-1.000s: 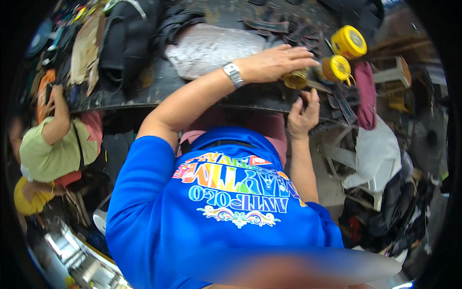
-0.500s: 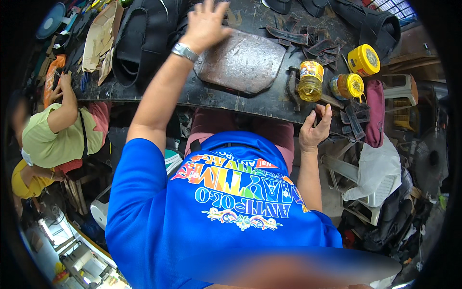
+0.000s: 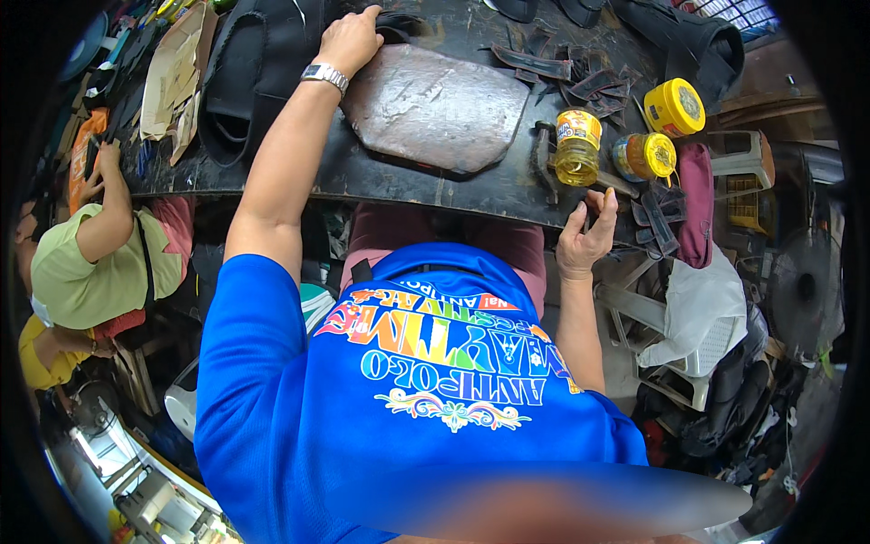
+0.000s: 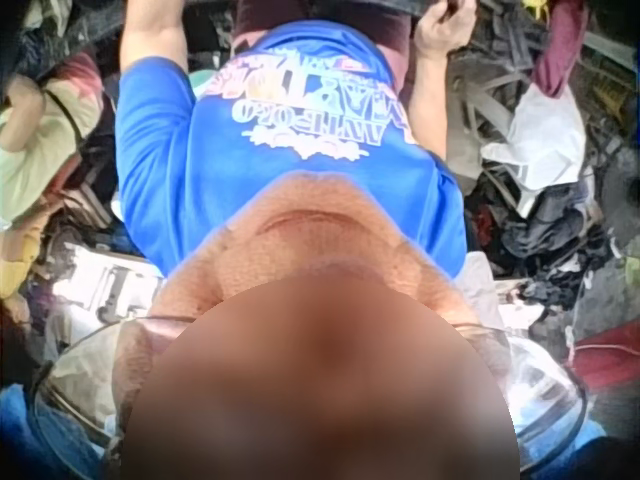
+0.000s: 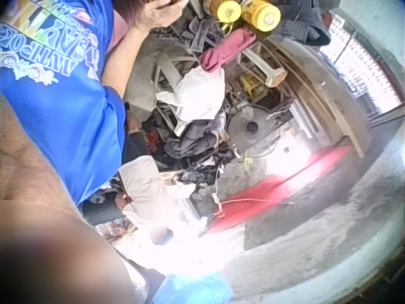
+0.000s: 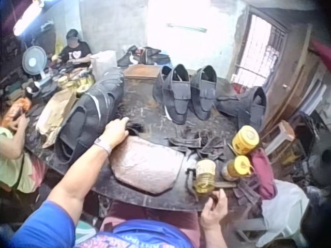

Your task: The person applies glue to the edges of several black sandals and straps using a small brush. They repeatedly dip the brush into a yellow glue container and spread the adhesive along seams and edges, then place the treated items on the workbench.

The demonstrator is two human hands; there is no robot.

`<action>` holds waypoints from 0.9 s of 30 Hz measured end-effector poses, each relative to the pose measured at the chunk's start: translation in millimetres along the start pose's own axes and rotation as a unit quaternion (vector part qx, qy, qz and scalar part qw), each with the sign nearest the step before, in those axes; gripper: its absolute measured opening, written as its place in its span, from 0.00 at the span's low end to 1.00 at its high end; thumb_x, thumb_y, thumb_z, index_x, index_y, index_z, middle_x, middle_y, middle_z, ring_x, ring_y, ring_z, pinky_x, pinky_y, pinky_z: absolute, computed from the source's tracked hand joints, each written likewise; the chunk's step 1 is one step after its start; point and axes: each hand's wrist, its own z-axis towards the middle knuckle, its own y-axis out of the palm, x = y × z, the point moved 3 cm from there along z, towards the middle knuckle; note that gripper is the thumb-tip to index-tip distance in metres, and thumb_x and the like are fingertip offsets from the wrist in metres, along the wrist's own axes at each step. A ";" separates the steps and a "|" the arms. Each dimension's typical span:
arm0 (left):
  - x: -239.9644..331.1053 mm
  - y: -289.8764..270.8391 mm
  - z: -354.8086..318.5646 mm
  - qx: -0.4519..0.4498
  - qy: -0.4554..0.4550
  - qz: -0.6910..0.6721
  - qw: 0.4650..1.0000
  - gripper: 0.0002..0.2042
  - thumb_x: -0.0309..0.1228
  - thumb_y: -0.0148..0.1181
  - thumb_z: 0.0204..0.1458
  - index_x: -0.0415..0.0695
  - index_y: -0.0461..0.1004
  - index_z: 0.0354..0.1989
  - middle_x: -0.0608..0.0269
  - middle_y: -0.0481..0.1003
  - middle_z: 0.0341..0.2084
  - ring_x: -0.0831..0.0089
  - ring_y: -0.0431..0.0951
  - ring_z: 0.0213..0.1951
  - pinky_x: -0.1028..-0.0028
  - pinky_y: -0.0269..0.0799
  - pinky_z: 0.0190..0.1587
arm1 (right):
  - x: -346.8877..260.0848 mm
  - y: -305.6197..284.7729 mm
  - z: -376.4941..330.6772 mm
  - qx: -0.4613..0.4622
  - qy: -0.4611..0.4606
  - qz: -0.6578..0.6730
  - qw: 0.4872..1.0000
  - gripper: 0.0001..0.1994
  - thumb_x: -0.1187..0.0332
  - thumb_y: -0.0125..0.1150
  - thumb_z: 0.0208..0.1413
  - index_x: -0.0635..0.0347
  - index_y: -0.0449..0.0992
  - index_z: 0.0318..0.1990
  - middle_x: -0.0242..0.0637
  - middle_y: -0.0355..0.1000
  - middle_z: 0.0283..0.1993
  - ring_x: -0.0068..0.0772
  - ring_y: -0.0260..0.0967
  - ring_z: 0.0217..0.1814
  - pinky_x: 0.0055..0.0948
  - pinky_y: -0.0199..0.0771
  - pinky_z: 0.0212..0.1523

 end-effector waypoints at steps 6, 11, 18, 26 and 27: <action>17.1 -37.1 -18.0 0.115 0.104 -0.045 0.987 0.25 0.24 0.62 0.46 0.44 0.69 0.57 0.48 0.75 0.34 0.48 0.77 0.40 0.55 0.73 0.45 | -0.5 -1.1 1.6 -0.003 0.003 0.000 1.000 0.30 0.82 0.59 0.54 0.66 0.62 0.67 0.46 0.76 0.43 0.45 0.73 0.39 0.40 0.74 0.44; 77.4 -80.1 -48.9 0.153 0.234 -0.059 0.958 0.27 0.24 0.64 0.44 0.46 0.70 0.57 0.53 0.73 0.32 0.52 0.76 0.37 0.57 0.73 0.42 | -0.8 -1.5 3.7 -0.003 -0.011 -0.005 1.000 0.30 0.82 0.59 0.54 0.67 0.62 0.66 0.46 0.76 0.43 0.45 0.73 0.39 0.40 0.74 0.43; 149.8 -41.4 -106.6 0.115 0.306 -0.086 0.941 0.34 0.26 0.65 0.47 0.56 0.65 0.67 0.58 0.72 0.54 0.58 0.75 0.54 0.59 0.67 0.55 | 2.6 -2.5 0.8 -0.009 -0.001 -0.005 1.000 0.30 0.82 0.59 0.55 0.67 0.62 0.67 0.46 0.76 0.43 0.42 0.74 0.40 0.37 0.75 0.46; 132.3 -49.7 -123.1 0.154 0.337 -0.147 0.917 0.42 0.21 0.70 0.38 0.63 0.66 0.67 0.64 0.62 0.68 0.59 0.65 0.65 0.58 0.62 0.65 | 1.6 -4.0 0.7 -0.017 0.034 0.030 0.999 0.31 0.79 0.61 0.58 0.66 0.59 0.69 0.46 0.74 0.47 0.38 0.75 0.42 0.36 0.75 0.48; 130.9 -50.3 -127.6 0.160 0.366 -0.137 0.906 0.40 0.21 0.68 0.40 0.64 0.68 0.66 0.65 0.63 0.67 0.61 0.66 0.65 0.59 0.62 0.65 | -0.1 -4.9 1.6 -0.009 0.045 0.046 0.998 0.31 0.79 0.61 0.58 0.66 0.60 0.68 0.46 0.74 0.48 0.39 0.75 0.41 0.37 0.76 0.47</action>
